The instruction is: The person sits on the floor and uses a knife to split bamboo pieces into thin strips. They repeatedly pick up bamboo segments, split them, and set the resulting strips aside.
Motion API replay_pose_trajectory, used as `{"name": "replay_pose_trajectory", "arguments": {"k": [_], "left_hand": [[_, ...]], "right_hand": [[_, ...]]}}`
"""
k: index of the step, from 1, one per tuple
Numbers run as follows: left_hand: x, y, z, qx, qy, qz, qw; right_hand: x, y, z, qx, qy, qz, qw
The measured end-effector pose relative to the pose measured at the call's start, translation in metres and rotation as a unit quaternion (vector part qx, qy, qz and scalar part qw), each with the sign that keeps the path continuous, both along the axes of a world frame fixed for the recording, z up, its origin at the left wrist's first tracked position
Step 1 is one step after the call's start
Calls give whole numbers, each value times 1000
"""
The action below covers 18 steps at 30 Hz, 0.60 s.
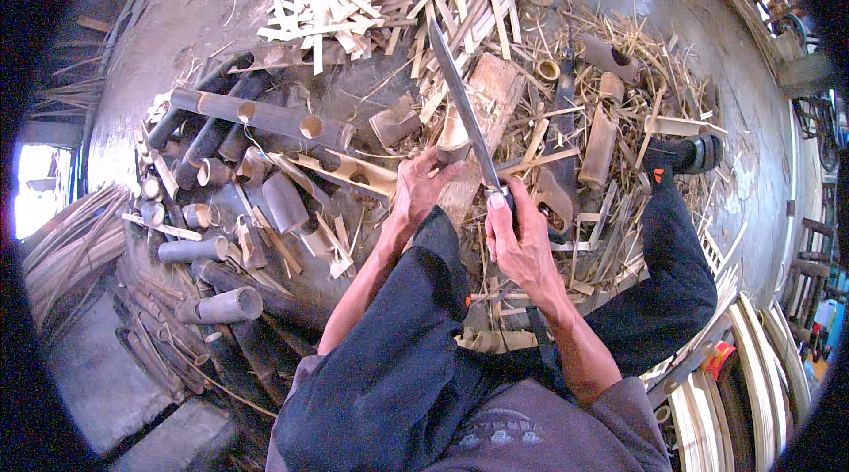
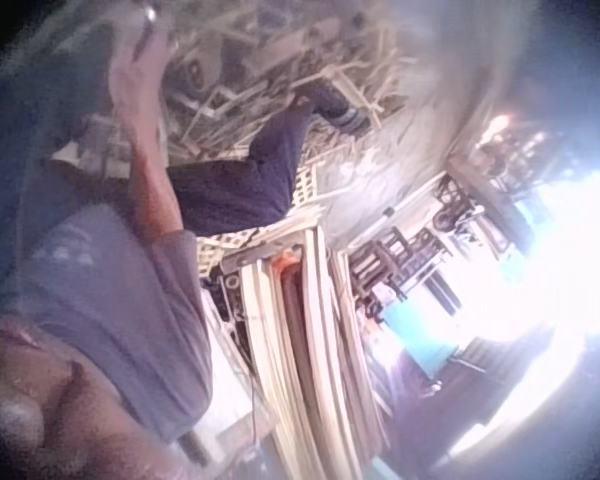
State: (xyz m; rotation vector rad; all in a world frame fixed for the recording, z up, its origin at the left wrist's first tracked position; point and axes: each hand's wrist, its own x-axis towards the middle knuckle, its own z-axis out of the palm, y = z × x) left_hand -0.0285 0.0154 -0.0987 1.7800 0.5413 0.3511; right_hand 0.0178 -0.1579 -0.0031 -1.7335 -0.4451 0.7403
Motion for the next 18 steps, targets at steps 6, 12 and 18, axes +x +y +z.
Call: {"name": "replay_pose_trajectory", "arguments": {"k": [6, 12, 18], "left_hand": [[-16, 20, -12, 43, 35, 173, 983], [-35, 72, 21, -148, -94, 361, 916], [-46, 79, 26, -52, 9, 329, 943]], "right_hand": [[-13, 1, 10, -57, -73, 36, 995], [-60, -47, -20, -82, -34, 30, 996], [-63, -86, -59, -194, 38, -39, 979]]}}
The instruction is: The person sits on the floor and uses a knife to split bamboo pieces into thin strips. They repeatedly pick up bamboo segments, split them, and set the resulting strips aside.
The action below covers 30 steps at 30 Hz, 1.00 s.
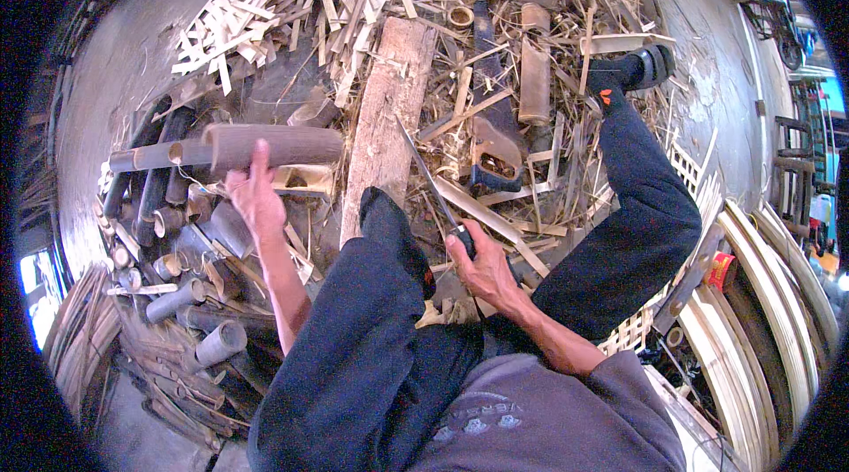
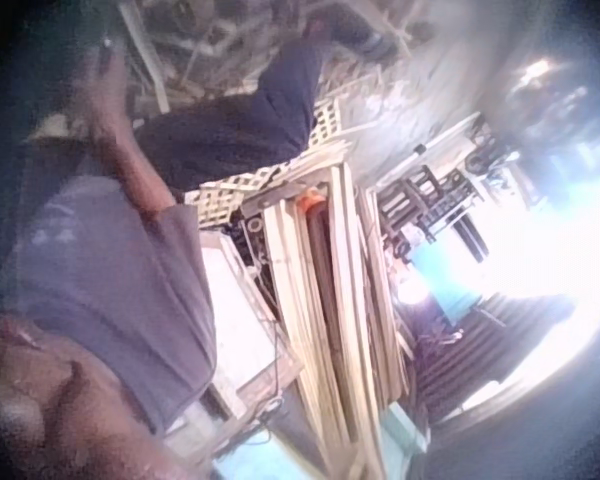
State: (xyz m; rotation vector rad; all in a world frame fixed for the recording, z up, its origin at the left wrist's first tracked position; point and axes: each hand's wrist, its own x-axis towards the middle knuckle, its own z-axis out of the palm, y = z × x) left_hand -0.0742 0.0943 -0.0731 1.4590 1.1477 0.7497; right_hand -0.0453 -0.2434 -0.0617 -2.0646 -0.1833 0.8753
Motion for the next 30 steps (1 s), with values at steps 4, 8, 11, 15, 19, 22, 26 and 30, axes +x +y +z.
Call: {"name": "replay_pose_trajectory", "arguments": {"k": [4, 8, 11, 15, 19, 22, 26, 30], "left_hand": [[31, -30, -28, 179, 79, -122, 973], [54, -56, 3, 102, 23, -174, 979], [48, -52, 3, 107, 12, -166, 980], [55, -60, 8, 142, 52, -211, 966], [67, -60, -15, 175, 75, -276, 942], [67, -70, -15, 118, 12, -277, 953], [106, -76, 13, 176, 48, -344, 921], [151, -110, 32, 320, -76, -403, 854]], "right_hand": [[14, -3, 18, 17, -29, -15, 999], [41, -3, 32, 52, -103, -30, 993], [69, -14, 42, 66, -83, -57, 993], [91, -44, 47, 59, -20, -128, 990], [83, -58, 37, 5, -104, -78, 991], [71, -62, 43, -37, -102, 9, 994], [55, -68, 21, -27, -56, -60, 996], [57, -70, 24, 57, -19, -214, 975]]}}
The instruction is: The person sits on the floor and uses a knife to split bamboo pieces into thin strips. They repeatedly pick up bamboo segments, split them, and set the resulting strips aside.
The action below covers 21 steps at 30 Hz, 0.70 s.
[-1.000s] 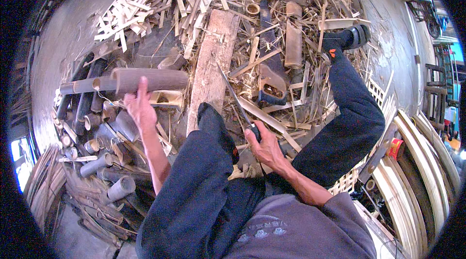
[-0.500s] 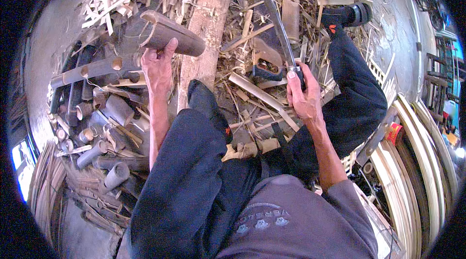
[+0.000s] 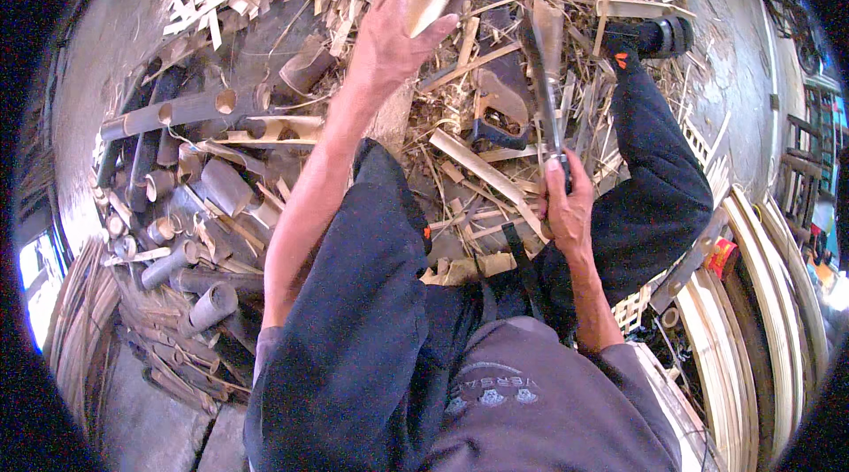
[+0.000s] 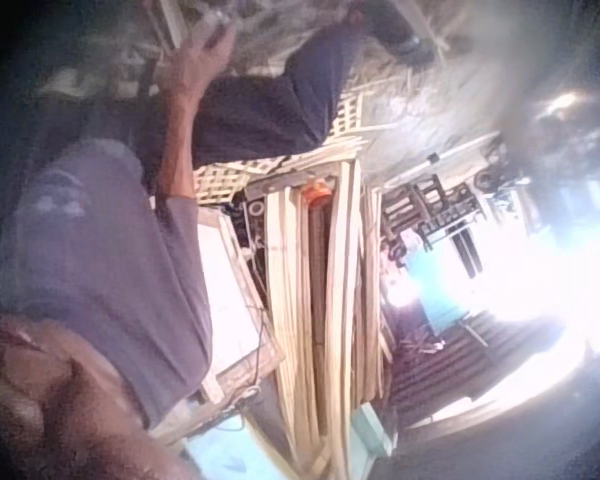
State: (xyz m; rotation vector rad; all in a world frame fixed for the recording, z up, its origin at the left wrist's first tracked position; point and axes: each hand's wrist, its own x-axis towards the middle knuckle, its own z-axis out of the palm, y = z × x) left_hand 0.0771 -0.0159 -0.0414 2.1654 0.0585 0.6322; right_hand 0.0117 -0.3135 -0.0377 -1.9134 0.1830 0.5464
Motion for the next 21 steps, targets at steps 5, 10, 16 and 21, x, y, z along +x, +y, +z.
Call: {"name": "replay_pose_trajectory", "arguments": {"k": [5, 10, 16, 21], "left_hand": [[-47, -67, -122, 87, 108, -299, 944], [-94, -108, -202, 351, 80, -324, 875], [-69, -84, -175, 63, 228, -280, 930], [-67, -57, -84, -243, 284, 1, 928]], "right_hand": [[10, -28, 1, -3, -48, -82, 995], [3, -48, -1, 12, -20, -142, 990], [-5, -47, -4, 9, -51, -129, 990], [-4, -43, -19, 18, -51, -100, 994]]}}
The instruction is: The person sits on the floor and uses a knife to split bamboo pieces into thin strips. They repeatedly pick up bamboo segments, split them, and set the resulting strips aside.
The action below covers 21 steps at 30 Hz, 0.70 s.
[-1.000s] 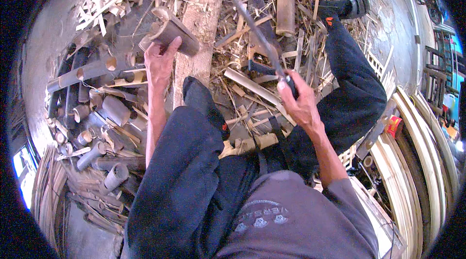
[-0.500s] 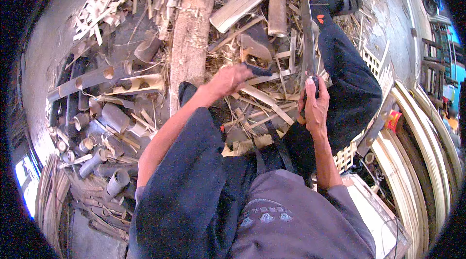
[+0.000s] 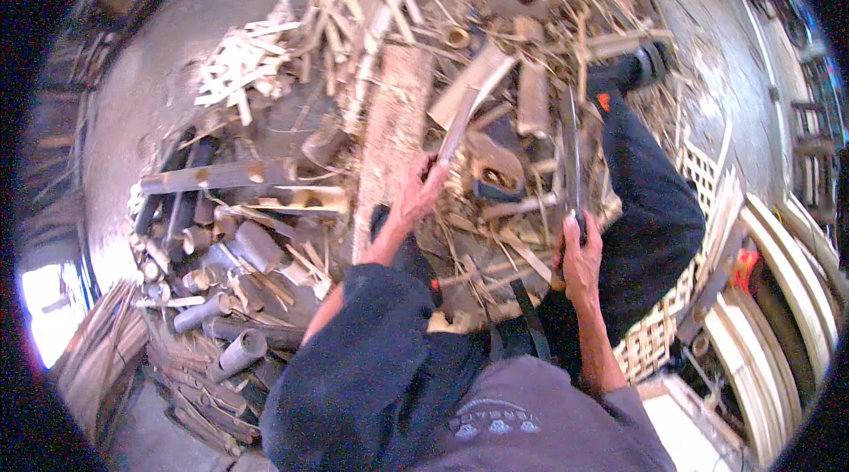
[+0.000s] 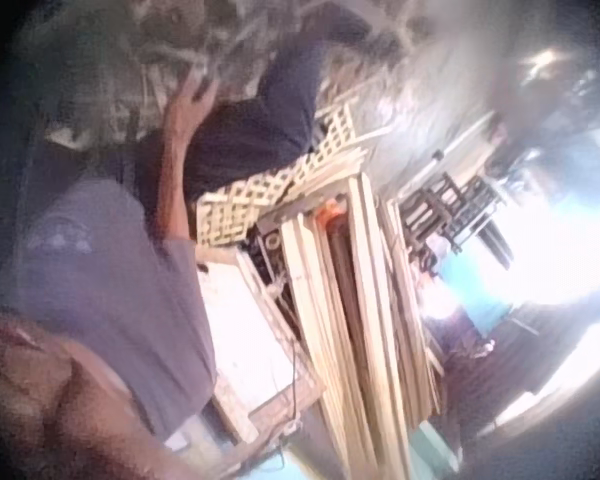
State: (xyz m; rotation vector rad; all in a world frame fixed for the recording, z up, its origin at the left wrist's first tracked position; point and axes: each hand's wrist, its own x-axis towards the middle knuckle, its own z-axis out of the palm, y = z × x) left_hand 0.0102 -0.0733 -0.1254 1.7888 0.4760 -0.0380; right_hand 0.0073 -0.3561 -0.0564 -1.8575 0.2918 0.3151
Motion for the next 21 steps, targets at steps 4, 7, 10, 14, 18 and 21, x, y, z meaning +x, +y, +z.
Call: {"name": "replay_pose_trajectory", "arguments": {"k": [4, 7, 10, 14, 18, 21], "left_hand": [[-4, 18, 30, -34, -57, 126, 990], [-8, 47, 17, -203, -117, 158, 959], [-12, 72, 4, -246, -159, 180, 939], [-16, 77, 22, -363, -130, 181, 905], [-27, 70, 24, -417, -103, 200, 881], [-31, 70, 22, -420, -83, 209, 879]], "right_hand": [[2, 23, -3, 6, 25, 49, 998], [0, 40, -17, 23, 19, 125, 992], [-4, 74, 10, 97, 75, 145, 982], [3, 91, 12, 55, 75, 197, 976], [-2, 98, 8, 72, 101, 181, 976], [-3, 98, -2, 78, 135, 184, 971]]}}
